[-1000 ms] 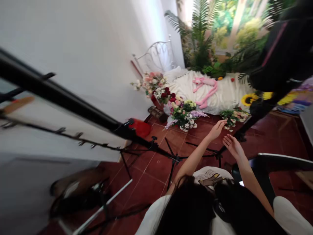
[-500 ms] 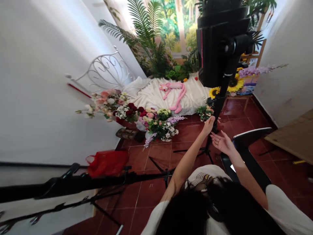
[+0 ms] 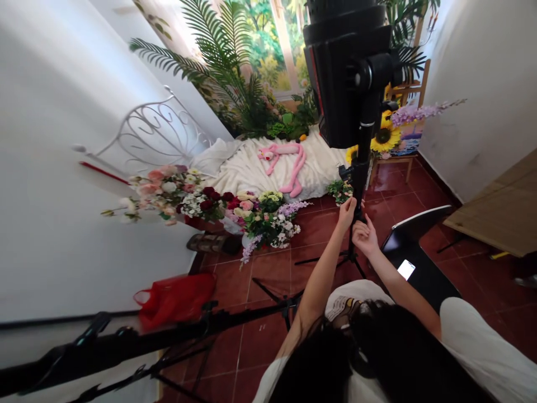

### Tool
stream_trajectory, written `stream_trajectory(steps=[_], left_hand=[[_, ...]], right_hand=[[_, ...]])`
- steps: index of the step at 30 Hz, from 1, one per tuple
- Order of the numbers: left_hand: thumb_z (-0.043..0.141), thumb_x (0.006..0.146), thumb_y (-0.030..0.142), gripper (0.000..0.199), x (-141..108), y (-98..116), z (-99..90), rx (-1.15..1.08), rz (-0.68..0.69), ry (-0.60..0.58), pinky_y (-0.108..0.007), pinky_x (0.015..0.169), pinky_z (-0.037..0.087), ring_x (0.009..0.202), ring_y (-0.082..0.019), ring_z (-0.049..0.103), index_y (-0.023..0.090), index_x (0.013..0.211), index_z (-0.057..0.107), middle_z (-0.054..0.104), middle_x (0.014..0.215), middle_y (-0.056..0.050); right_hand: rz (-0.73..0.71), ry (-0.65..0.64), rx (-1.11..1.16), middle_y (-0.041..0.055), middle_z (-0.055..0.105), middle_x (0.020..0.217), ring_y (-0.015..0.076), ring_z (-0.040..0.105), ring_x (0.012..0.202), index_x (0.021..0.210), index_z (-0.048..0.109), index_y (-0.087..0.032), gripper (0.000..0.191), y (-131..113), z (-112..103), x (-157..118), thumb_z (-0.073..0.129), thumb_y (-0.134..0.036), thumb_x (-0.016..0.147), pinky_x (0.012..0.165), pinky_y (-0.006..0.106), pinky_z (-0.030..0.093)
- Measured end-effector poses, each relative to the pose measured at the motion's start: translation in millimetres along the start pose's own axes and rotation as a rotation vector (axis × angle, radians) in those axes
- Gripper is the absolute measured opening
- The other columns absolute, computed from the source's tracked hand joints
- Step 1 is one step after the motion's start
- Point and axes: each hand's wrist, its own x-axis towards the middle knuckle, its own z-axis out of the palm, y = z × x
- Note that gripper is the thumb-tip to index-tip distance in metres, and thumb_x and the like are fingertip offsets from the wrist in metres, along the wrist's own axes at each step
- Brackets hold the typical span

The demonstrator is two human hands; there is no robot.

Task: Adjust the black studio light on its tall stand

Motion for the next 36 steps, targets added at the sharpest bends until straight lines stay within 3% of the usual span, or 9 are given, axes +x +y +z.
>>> stream_trajectory(steps=[5,11,15,18,21,23,28,32,36], left_hand=[[0.062,0.075,0.077,0.062,1.8,-3.9,-0.7,-0.012,-0.003,0.008,-0.027,0.074,0.051,0.078,-0.016,0.066,0.015,0.077,0.070,0.071,0.077,-0.006],[0.062,0.074,0.077,0.064,3.6,-6.0,-2.7,0.007,-0.003,0.013,-0.026,0.069,0.049,0.072,-0.014,0.063,0.015,0.081,0.071,0.070,0.076,-0.006],[0.063,0.074,0.076,0.061,2.5,-4.1,-0.7,-0.004,-0.003,0.020,-0.026,0.070,0.048,0.074,-0.014,0.063,0.015,0.076,0.070,0.068,0.075,-0.005],[0.062,0.075,0.077,0.062,1.1,-2.0,1.4,0.003,0.003,0.029,-0.026,0.070,0.048,0.072,-0.013,0.061,0.016,0.076,0.070,0.068,0.076,-0.004],[0.061,0.075,0.077,0.062,-0.5,0.2,2.4,0.018,0.011,0.026,-0.025,0.071,0.049,0.072,-0.012,0.061,0.016,0.077,0.070,0.068,0.077,-0.004],[0.062,0.074,0.077,0.062,-0.8,0.7,2.2,0.027,0.002,0.036,-0.025,0.070,0.049,0.071,-0.013,0.061,0.016,0.076,0.070,0.068,0.074,-0.003],[0.064,0.069,0.080,0.064,2.1,-2.9,0.8,0.034,-0.025,0.071,-0.025,0.066,0.050,0.066,-0.014,0.060,0.016,0.072,0.069,0.066,0.068,-0.003],[0.064,0.069,0.079,0.063,3.5,-3.4,1.3,0.037,-0.049,0.083,-0.026,0.065,0.049,0.067,-0.015,0.061,0.017,0.074,0.070,0.067,0.069,-0.003],[0.064,0.072,0.077,0.061,2.3,-1.4,2.4,0.015,-0.075,0.086,-0.026,0.066,0.049,0.067,-0.015,0.060,0.016,0.072,0.069,0.066,0.068,-0.003]], right_hand=[[-0.121,0.028,-0.374,-0.0106,0.038,0.047,0.0021,0.037,0.040,0.060,0.022,-0.023,0.051,-0.8,3.1,-2.0,0.052,-0.022,0.102,0.039,0.006,0.036],[-0.390,0.521,-1.737,-0.0149,0.021,0.041,0.0072,0.024,0.035,0.057,0.022,-0.032,0.050,-8.0,2.9,4.7,0.047,-0.045,0.098,0.026,0.016,0.027],[-0.538,0.536,-1.994,-0.0108,0.028,0.044,0.0072,0.030,0.040,0.055,0.022,-0.027,0.055,-29.3,-1.0,-1.1,0.070,-0.039,0.080,0.038,0.021,0.027],[-0.752,0.561,-2.235,-0.0085,0.028,0.048,0.0082,0.027,0.047,0.055,0.027,-0.024,0.047,-44.0,9.2,-9.0,0.065,-0.033,0.080,0.048,0.024,0.026],[-0.954,0.514,-2.167,-0.0070,0.037,0.055,0.0095,0.035,0.052,0.061,0.035,-0.023,0.039,-49.1,34.9,-7.4,0.063,-0.038,0.084,0.054,0.024,0.035],[-1.004,0.334,-2.012,-0.0039,0.053,0.071,0.0113,0.050,0.062,0.077,0.047,-0.023,0.031,-47.0,59.0,1.6,0.071,-0.044,0.081,0.061,0.024,0.045],[-0.996,-0.036,-1.907,0.0076,0.059,0.124,0.0220,0.061,0.114,0.128,0.047,-0.030,0.078,-27.9,119.0,43.3,0.089,-0.046,0.064,0.093,0.036,0.055],[-0.985,-0.122,-1.972,0.0084,0.060,0.122,0.0254,0.062,0.117,0.136,0.044,-0.028,0.078,-11.8,141.1,77.4,0.083,-0.053,0.072,0.101,0.046,0.053],[-1.003,-0.104,-1.976,0.0045,0.066,0.101,0.0220,0.068,0.096,0.118,0.056,-0.024,0.062,-10.4,142.4,98.9,0.079,-0.060,0.073,0.090,0.043,0.058]])
